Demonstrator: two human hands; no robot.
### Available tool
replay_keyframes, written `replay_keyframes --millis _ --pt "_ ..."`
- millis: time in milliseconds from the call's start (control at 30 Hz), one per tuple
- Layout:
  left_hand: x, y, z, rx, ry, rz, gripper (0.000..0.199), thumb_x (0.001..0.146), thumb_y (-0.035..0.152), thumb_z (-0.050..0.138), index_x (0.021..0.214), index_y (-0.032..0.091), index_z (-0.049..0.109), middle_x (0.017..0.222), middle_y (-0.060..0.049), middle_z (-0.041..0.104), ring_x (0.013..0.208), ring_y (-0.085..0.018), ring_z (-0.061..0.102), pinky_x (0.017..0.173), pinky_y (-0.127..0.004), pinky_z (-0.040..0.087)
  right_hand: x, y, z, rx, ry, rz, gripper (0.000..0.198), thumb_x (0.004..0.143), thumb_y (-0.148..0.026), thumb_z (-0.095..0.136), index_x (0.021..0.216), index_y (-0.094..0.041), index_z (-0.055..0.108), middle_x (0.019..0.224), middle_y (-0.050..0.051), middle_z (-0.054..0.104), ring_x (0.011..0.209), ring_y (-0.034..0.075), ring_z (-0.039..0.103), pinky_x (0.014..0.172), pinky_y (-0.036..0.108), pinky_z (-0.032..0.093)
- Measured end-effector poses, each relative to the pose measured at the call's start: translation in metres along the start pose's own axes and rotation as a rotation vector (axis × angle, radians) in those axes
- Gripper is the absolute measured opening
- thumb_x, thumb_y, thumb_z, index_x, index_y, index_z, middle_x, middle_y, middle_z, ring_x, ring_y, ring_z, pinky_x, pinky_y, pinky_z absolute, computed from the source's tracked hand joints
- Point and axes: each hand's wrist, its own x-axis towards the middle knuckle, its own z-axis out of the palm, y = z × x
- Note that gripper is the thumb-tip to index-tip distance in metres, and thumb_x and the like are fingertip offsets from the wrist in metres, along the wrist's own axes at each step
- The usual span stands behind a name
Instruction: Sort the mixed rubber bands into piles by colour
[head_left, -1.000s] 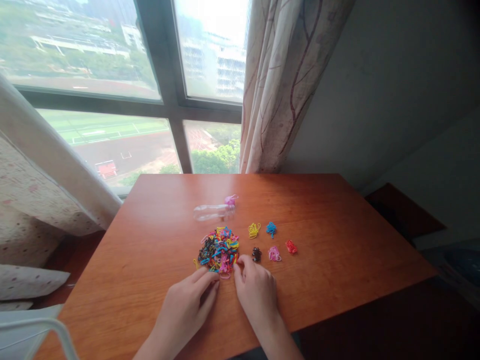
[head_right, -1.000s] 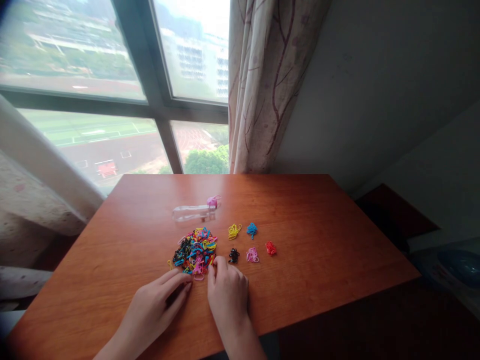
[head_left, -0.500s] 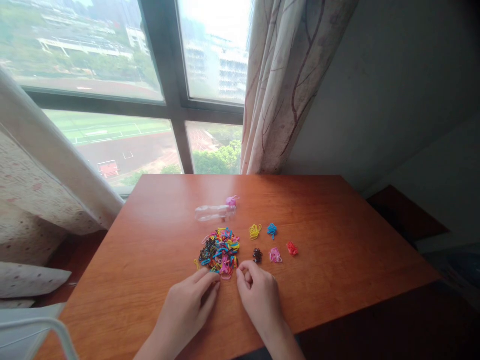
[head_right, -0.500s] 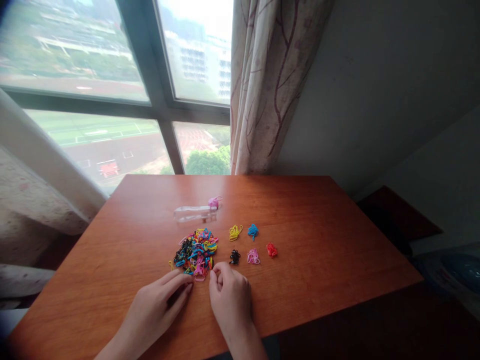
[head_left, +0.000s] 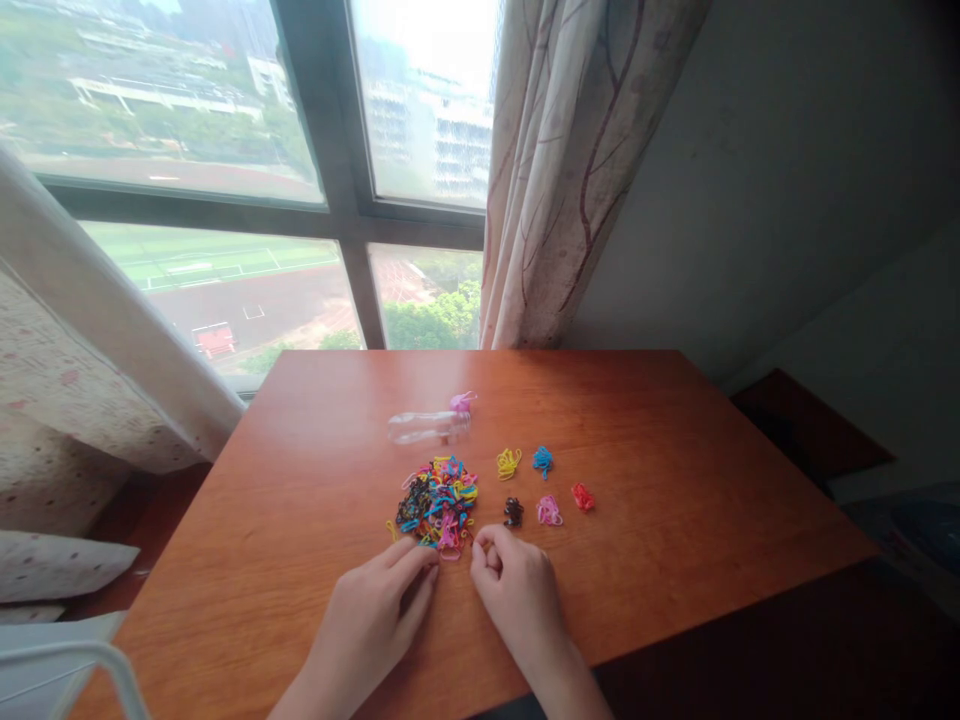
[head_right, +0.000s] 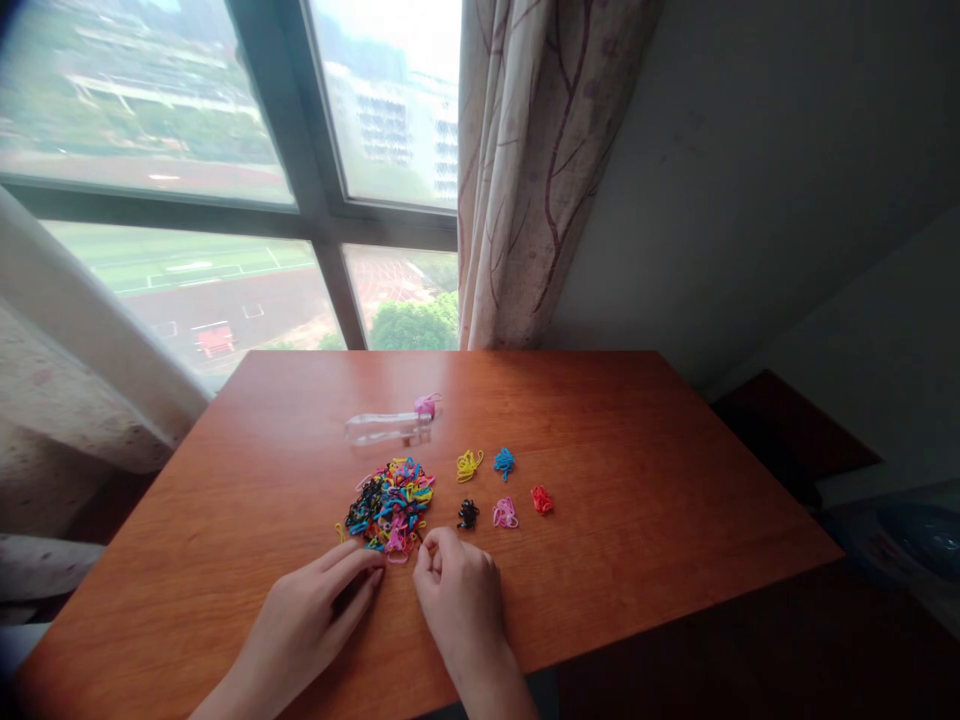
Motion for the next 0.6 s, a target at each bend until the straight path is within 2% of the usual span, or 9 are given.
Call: replay_keyframes --millis 467,600 --pt "-0.0005 0.0001 -0.0003 -0.008 -0.001 -0.004 0.021 0.097 0.023 0.043 0.100 0.028 0.063 0.095 0.000 0.071 0.081 -0.015 0.071 0.068 -0.021 0.051 -0.0029 0.0036 -0.0057 0.161 -0.035 -0.004 0.016 0.087 -0.021 0.053 0.075 -0.021 0.063 0.049 -0.007 0.046 0.045 0.010 0.046 0.050 0.021 0.027" --pt "-0.0006 -0.0003 0.0002 0.005 -0.005 -0.006 0.020 0.097 0.024 0.044 0.100 0.028 0.063 0.094 0.000 0.071 0.079 -0.015 0.071 0.066 -0.022 0.051 -0.0028 0.0059 -0.0076 0.144 -0.038 0.003 0.017 0.088 -0.023 0.053 0.075 -0.021 0.063 0.049 -0.007 0.045 0.045 0.010 0.046 0.050 0.021 0.026"
